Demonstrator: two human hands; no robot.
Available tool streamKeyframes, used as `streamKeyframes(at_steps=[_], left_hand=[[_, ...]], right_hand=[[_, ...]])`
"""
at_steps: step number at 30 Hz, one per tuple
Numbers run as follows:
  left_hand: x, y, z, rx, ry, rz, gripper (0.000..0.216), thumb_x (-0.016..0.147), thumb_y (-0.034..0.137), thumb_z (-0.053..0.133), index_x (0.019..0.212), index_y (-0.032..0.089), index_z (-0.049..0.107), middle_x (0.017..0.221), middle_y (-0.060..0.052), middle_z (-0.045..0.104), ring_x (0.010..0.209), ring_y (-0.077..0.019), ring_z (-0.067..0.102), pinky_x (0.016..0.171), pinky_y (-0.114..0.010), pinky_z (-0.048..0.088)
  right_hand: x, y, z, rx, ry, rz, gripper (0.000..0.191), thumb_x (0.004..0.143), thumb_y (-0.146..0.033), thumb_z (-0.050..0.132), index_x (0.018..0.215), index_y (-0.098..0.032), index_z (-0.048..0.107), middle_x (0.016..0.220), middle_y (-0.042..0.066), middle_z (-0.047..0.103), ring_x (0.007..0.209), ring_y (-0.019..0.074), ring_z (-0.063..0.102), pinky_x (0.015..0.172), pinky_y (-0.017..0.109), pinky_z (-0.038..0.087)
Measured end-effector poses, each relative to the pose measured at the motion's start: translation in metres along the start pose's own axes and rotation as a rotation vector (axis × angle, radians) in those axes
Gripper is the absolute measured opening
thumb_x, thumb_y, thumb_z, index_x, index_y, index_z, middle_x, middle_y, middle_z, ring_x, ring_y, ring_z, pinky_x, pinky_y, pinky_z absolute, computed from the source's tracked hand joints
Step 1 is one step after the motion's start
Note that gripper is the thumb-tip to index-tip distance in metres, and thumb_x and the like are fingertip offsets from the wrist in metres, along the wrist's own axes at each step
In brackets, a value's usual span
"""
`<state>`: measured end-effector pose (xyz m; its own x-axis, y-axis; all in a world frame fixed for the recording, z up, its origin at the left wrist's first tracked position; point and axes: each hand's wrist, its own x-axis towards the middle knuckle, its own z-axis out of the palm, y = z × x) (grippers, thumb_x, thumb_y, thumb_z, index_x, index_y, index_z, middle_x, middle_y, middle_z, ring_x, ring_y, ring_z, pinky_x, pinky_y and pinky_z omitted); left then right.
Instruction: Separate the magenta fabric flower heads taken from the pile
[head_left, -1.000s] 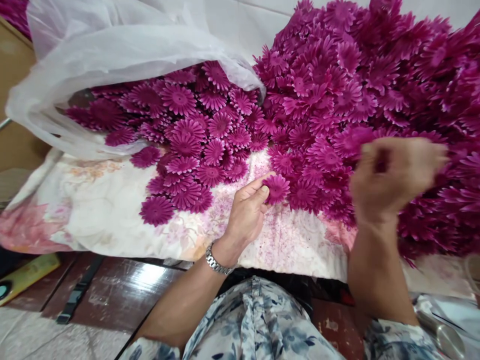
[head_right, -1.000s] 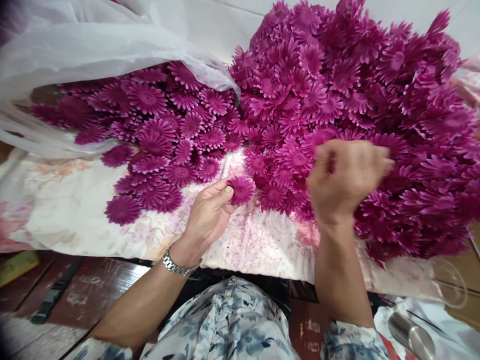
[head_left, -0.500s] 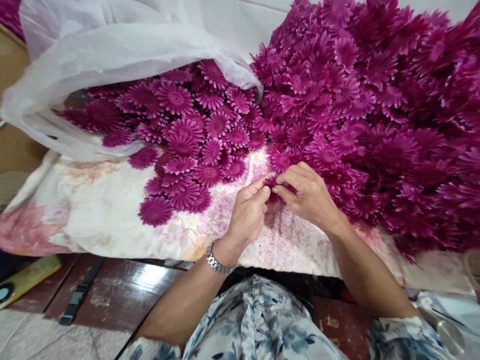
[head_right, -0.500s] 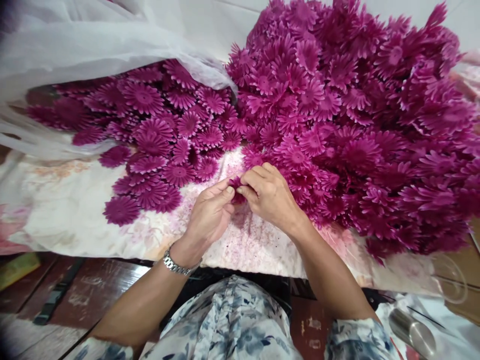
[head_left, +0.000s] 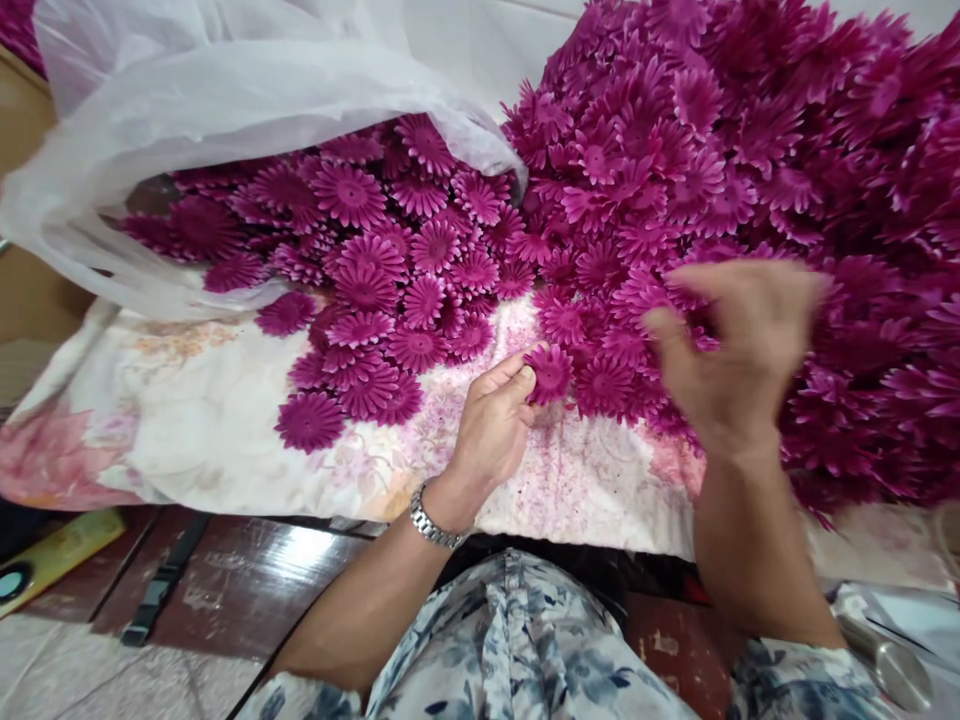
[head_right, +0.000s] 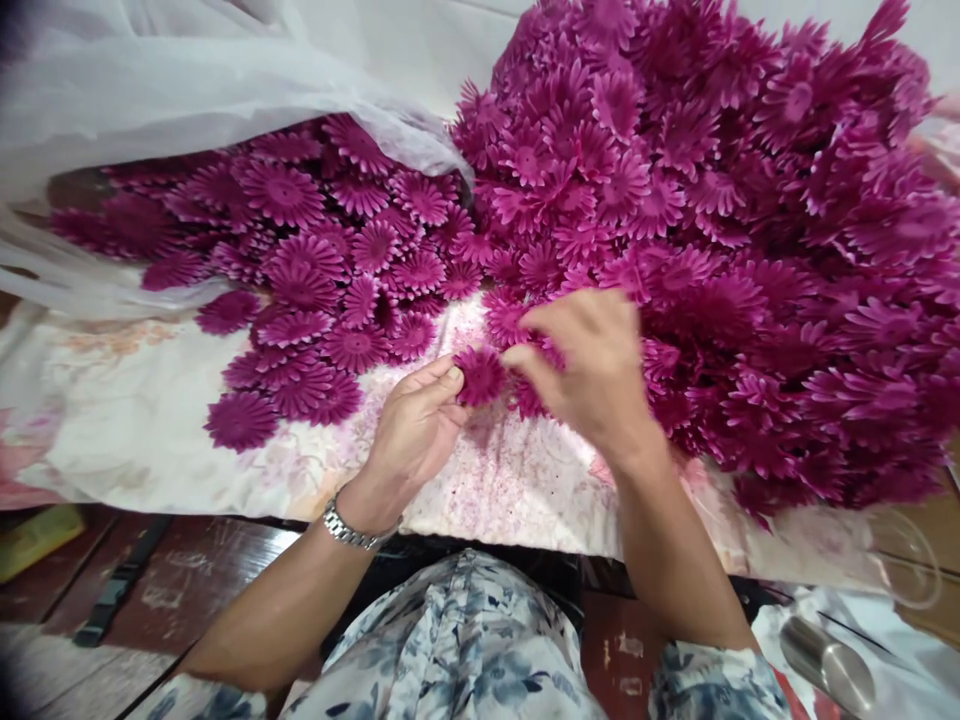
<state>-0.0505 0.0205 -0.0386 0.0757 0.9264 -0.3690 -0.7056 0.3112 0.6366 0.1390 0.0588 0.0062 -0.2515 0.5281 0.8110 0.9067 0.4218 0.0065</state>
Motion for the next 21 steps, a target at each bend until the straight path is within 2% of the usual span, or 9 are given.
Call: streamKeyframes(at_steps=[1, 2, 4, 6, 13, 16, 18, 21], left_hand=[[0.000, 0.000, 0.000, 0.008, -0.003, -0.007, 0.006, 0.067, 0.015, 0.068, 0.073, 0.014, 0.067, 0.062, 0.002, 0.061, 0.056, -0.0063, 0.053, 0.055, -0.018, 0.043], [0.000, 0.000, 0.001, 0.013, -0.012, -0.008, 0.009, 0.067, 0.014, 0.067, 0.076, 0.013, 0.068, 0.064, 0.001, 0.062, 0.057, -0.0065, 0.053, 0.056, -0.018, 0.043], [0.000, -0.001, 0.002, 0.027, -0.032, 0.001, 0.015, 0.068, 0.012, 0.065, 0.083, 0.013, 0.071, 0.070, -0.001, 0.066, 0.062, -0.0074, 0.055, 0.057, -0.018, 0.043], [0.001, -0.003, 0.002, 0.039, -0.036, 0.017, 0.018, 0.069, 0.011, 0.064, 0.085, 0.013, 0.072, 0.073, -0.002, 0.067, 0.066, -0.0080, 0.056, 0.060, -0.018, 0.043], [0.001, -0.004, 0.003, 0.037, -0.049, 0.060, 0.014, 0.067, 0.017, 0.068, 0.081, 0.016, 0.072, 0.075, -0.002, 0.070, 0.077, -0.0130, 0.062, 0.075, -0.026, 0.048], [-0.001, -0.002, 0.003, 0.042, -0.039, 0.028, 0.021, 0.066, 0.020, 0.071, 0.086, 0.016, 0.072, 0.073, -0.002, 0.070, 0.076, -0.0148, 0.064, 0.073, -0.027, 0.050], [-0.002, -0.001, 0.003, 0.038, -0.039, 0.022, 0.022, 0.066, 0.021, 0.072, 0.087, 0.016, 0.072, 0.071, -0.002, 0.070, 0.072, -0.0139, 0.063, 0.068, -0.026, 0.049], [-0.001, -0.001, 0.004, 0.023, -0.045, 0.053, 0.018, 0.067, 0.021, 0.072, 0.084, 0.015, 0.072, 0.072, -0.001, 0.069, 0.066, -0.0093, 0.059, 0.064, -0.021, 0.047]], right_hand=[[-0.001, -0.015, 0.006, 0.195, -0.179, -0.090, 0.013, 0.082, -0.030, 0.063, 0.086, -0.018, 0.065, 0.077, 0.005, 0.066, 0.079, 0.0186, 0.057, 0.076, 0.035, 0.043], [-0.002, -0.029, 0.012, 0.307, -0.317, -0.138, 0.012, 0.083, -0.030, 0.062, 0.079, -0.019, 0.064, 0.073, 0.003, 0.065, 0.073, 0.0163, 0.055, 0.072, 0.032, 0.043], [-0.006, -0.049, 0.022, 0.395, -0.454, -0.183, 0.016, 0.086, -0.027, 0.058, 0.073, -0.017, 0.060, 0.071, 0.003, 0.062, 0.068, 0.0150, 0.051, 0.068, 0.031, 0.042], [-0.010, -0.056, 0.028, 0.415, -0.469, -0.194, 0.018, 0.087, -0.023, 0.054, 0.072, -0.015, 0.059, 0.069, 0.004, 0.060, 0.066, 0.0147, 0.048, 0.067, 0.030, 0.041], [-0.012, -0.045, 0.026, 0.271, -0.306, -0.179, 0.016, 0.088, -0.018, 0.051, 0.075, -0.016, 0.059, 0.066, 0.004, 0.059, 0.066, 0.0155, 0.048, 0.066, 0.032, 0.038], [-0.007, -0.040, 0.020, 0.266, -0.256, -0.148, 0.020, 0.088, -0.017, 0.050, 0.068, -0.019, 0.054, 0.060, 0.001, 0.055, 0.063, 0.0144, 0.046, 0.065, 0.031, 0.036], [-0.004, -0.039, 0.017, 0.325, -0.282, -0.128, 0.018, 0.088, -0.018, 0.050, 0.070, -0.020, 0.053, 0.062, 0.000, 0.056, 0.063, 0.0139, 0.046, 0.066, 0.031, 0.037], [-0.005, -0.042, 0.016, 0.396, -0.401, -0.128, 0.013, 0.088, -0.028, 0.053, 0.078, -0.020, 0.055, 0.074, 0.002, 0.060, 0.071, 0.0152, 0.049, 0.070, 0.032, 0.038]])
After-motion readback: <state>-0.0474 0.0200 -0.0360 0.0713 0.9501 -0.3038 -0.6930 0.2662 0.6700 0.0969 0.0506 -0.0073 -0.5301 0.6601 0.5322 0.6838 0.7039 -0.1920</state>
